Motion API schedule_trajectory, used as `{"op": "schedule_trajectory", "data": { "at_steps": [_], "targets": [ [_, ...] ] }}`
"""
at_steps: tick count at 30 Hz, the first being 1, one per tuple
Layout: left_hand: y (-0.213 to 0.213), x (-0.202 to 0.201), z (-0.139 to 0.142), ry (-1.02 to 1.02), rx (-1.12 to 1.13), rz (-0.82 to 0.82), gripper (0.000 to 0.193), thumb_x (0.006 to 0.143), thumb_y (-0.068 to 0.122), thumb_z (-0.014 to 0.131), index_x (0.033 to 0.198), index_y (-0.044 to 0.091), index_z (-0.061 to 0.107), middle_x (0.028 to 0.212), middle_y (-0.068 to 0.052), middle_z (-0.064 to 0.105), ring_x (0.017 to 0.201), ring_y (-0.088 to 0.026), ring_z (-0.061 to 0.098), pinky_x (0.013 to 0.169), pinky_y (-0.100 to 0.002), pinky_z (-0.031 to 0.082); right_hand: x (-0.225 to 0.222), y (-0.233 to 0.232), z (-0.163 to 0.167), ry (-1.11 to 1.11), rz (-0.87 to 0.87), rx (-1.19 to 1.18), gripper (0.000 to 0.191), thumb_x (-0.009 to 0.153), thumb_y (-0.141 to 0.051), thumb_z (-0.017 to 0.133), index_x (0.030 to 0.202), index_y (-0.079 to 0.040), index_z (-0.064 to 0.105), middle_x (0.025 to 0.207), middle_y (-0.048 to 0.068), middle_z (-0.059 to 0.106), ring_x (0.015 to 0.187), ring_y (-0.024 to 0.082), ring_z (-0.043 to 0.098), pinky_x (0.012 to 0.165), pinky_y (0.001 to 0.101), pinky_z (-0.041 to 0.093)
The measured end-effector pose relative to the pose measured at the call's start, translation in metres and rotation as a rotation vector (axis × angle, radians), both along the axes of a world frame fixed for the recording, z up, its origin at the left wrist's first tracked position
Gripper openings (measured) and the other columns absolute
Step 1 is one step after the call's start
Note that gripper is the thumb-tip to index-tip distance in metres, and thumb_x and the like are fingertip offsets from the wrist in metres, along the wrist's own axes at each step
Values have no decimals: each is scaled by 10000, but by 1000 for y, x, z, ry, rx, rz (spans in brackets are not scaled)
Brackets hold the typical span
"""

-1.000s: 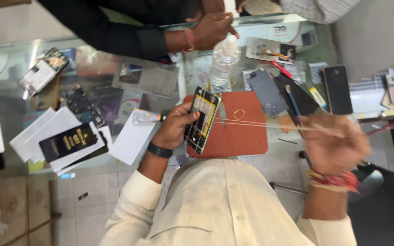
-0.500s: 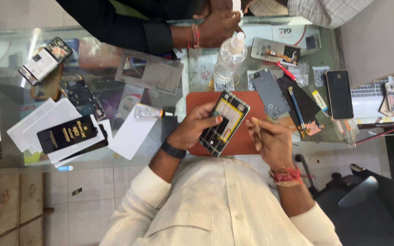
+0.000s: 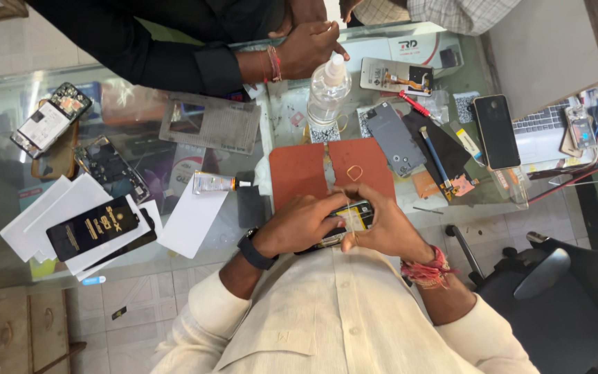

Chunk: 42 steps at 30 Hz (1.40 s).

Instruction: The person secures a disassembled smartphone with multiple rubber bands, repeatedly wrapping and adjusting them to hold the device together. They then use a small tool to press along the edges of the phone while it remains banded.

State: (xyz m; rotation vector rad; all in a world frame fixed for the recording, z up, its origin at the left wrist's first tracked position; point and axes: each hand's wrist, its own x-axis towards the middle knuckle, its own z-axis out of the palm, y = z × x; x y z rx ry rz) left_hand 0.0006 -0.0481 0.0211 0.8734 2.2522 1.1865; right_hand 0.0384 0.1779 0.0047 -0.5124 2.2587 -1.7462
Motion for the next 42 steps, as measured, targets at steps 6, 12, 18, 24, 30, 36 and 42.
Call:
{"op": "schedule_trajectory", "data": {
  "at_steps": [6, 12, 18, 24, 30, 36, 42],
  "targets": [
    [-13, 0, -10, -172, 264, 111, 264, 988, 191, 636, 1199, 32, 629, 990, -158, 756, 910, -267, 762, 782, -375, 561, 5, 3, 0, -240, -147, 197, 333, 959, -184, 728, 1195, 21, 614, 929, 78, 750, 759, 75, 644, 615, 272, 546],
    [-13, -7, -52, -587, 657, 228, 246, 1010, 92, 619, 1241, 8, 609, 1093, -45, 707, 1031, -101, 657, 882, -263, 547, 21, -2, -7, -192, -315, 83, 292, 1000, -136, 616, 1244, 5, 538, 702, 15, 602, 576, 52, 425, 505, 241, 329],
    [-38, -13, -61, -860, 963, 627, 190, 1013, 118, 601, 1177, 29, 633, 983, -72, 740, 842, -153, 705, 732, -331, 593, 33, 45, 2, -12, -199, -1110, 41, 979, -68, 657, 955, -45, 633, 783, 45, 679, 687, 155, 523, 1071, 387, 469],
    [-15, -7, -59, -734, 1074, 557, 190, 1035, 130, 622, 1187, 17, 626, 1055, -71, 741, 934, -134, 709, 837, -298, 600, 17, 51, -16, -86, -636, -1545, 168, 996, 115, 638, 988, -49, 603, 1354, 184, 663, 1111, 240, 672, 704, 179, 430],
    [-16, -7, -13, -299, 823, 368, 234, 1075, 150, 613, 1261, 10, 596, 1082, -113, 727, 992, -153, 678, 871, -315, 564, -11, -5, 3, 46, -227, -1067, 588, 909, -187, 764, 1433, 35, 615, 1521, 199, 571, 1451, 318, 487, 1269, 446, 378],
    [-9, -8, 24, 214, -371, -127, 252, 990, 292, 654, 1156, 105, 621, 755, -205, 690, 715, -414, 686, 646, -540, 529, -24, -10, 38, 23, 138, 100, 710, 818, -125, 710, 1492, 6, 525, 1349, 181, 706, 1224, 253, 687, 1064, 369, 511],
    [-17, -9, 15, 105, 32, -15, 264, 953, 241, 670, 1167, 87, 668, 824, -207, 710, 782, -404, 708, 675, -503, 531, -37, 25, 13, 267, 244, 19, 516, 910, -81, 526, 1407, 19, 620, 1232, 179, 746, 1121, 266, 710, 1027, 368, 460]
  ]
}}
